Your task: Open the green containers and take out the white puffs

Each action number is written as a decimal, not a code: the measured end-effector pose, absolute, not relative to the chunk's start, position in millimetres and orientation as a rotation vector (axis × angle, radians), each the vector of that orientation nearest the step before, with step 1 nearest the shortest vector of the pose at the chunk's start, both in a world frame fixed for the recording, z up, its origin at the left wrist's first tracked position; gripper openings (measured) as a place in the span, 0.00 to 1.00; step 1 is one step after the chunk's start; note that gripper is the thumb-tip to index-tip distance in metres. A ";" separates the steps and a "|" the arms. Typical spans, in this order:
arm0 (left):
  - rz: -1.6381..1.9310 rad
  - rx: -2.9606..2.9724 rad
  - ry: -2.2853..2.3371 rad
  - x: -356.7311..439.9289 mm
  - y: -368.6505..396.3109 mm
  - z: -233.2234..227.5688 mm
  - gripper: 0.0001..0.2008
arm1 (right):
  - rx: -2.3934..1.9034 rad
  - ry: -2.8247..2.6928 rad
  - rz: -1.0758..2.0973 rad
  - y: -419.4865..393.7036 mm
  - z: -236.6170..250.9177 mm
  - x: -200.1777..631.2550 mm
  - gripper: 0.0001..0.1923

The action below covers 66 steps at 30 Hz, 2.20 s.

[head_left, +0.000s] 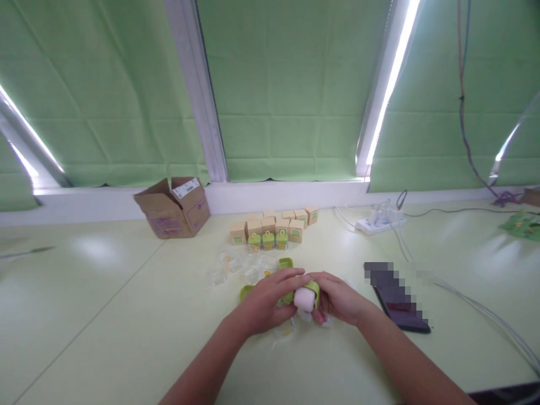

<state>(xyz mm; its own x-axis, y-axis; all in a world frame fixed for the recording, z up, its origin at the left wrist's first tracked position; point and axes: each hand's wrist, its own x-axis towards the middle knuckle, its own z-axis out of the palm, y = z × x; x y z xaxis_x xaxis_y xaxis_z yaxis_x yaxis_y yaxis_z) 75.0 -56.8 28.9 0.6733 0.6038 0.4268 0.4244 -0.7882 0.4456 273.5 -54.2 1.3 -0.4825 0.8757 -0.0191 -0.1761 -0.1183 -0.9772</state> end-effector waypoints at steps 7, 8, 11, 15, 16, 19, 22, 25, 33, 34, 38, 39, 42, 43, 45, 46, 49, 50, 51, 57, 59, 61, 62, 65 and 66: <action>0.934 2.554 0.797 75.7 -57.2 31.3 0.26 | -0.890 -1.463 1.660 -49.4 -1.5 274.9 0.19; 0.955 2.548 0.806 76.0 -57.7 32.4 0.26 | -0.915 -1.488 1.593 -48.9 -0.5 274.8 0.19; 0.988 2.532 0.863 76.3 -58.5 34.9 0.26 | -0.945 -1.514 1.389 -48.3 2.5 274.1 0.17; 0.961 2.514 0.989 77.1 -58.0 36.1 0.25 | -0.917 -1.556 1.167 -49.8 3.1 275.0 0.16; 0.956 2.510 1.015 77.5 -57.8 36.3 0.24 | -0.901 -1.602 1.082 -50.7 3.1 275.6 0.16; 0.950 2.510 1.073 78.4 -57.1 36.7 0.22 | -0.829 -1.800 0.784 -53.9 4.6 276.5 0.17; 0.942 2.522 1.088 78.9 -56.0 36.3 0.21 | -0.811 -1.946 0.617 -55.9 7.2 275.4 0.23; 0.931 2.521 1.095 78.8 -54.6 34.9 0.20 | -0.829 -1.995 0.591 -55.1 8.0 274.0 0.22; 0.864 2.421 1.127 74.6 -53.0 29.7 0.23 | -0.815 -2.006 0.509 -52.9 4.5 277.0 0.20; 0.865 2.396 1.135 74.8 -52.7 28.9 0.23 | -0.820 -2.016 0.479 -53.0 4.5 277.0 0.19; 0.872 2.288 1.200 78.7 -51.4 27.2 0.20 | -0.859 -2.086 0.334 -53.1 4.4 275.4 0.19; 0.869 2.273 1.209 79.8 -51.3 27.4 0.20 | -0.865 -2.106 0.298 -52.9 4.1 275.0 0.19; 0.843 2.268 1.184 82.2 -51.8 29.4 0.20 | -0.860 -2.172 0.189 -51.9 2.7 274.3 0.21; 0.829 2.269 1.174 82.5 -52.0 30.2 0.19 | -0.853 -2.200 0.156 -51.7 2.3 274.3 0.22; 0.794 2.271 1.159 82.6 -52.3 31.7 0.17 | -0.842 -2.250 0.121 -51.7 1.9 274.5 0.22; 0.776 2.274 1.152 82.5 -52.4 32.4 0.16 | -0.842 -2.268 0.120 -52.0 2.0 274.6 0.21; 0.733 2.308 1.143 82.9 -52.6 33.6 0.15 | -0.859 -2.300 0.134 -53.4 3.1 274.3 0.20; 0.725 2.327 1.145 83.4 -52.8 33.8 0.15 | -0.868 -2.307 0.135 -53.8 3.5 273.9 0.21; 0.720 2.346 1.148 83.9 -53.1 33.9 0.15 | -0.879 -2.316 0.132 -54.2 3.7 273.3 0.21; 0.722 2.427 1.166 87.0 -54.6 32.2 0.15 | -0.933 -2.323 0.103 -54.6 3.7 269.8 0.18; 0.761 2.434 1.182 85.6 -54.6 32.5 0.15 | -0.924 -2.266 0.144 -54.1 4.1 271.2 0.17; 0.817 2.431 1.176 82.8 -54.4 33.2 0.17 | -0.902 -2.191 0.222 -53.2 5.1 274.0 0.16; 0.847 2.431 1.160 81.3 -54.4 33.6 0.19 | -0.890 -2.158 0.266 -52.8 5.7 275.5 0.16; 0.879 2.453 1.089 78.1 -54.3 33.7 0.25 | -0.853 -2.108 0.361 -51.6 7.2 278.6 0.15; 0.877 2.457 1.086 77.9 -54.2 33.5 0.26 | -0.843 -2.106 0.374 -51.5 7.5 279.0 0.15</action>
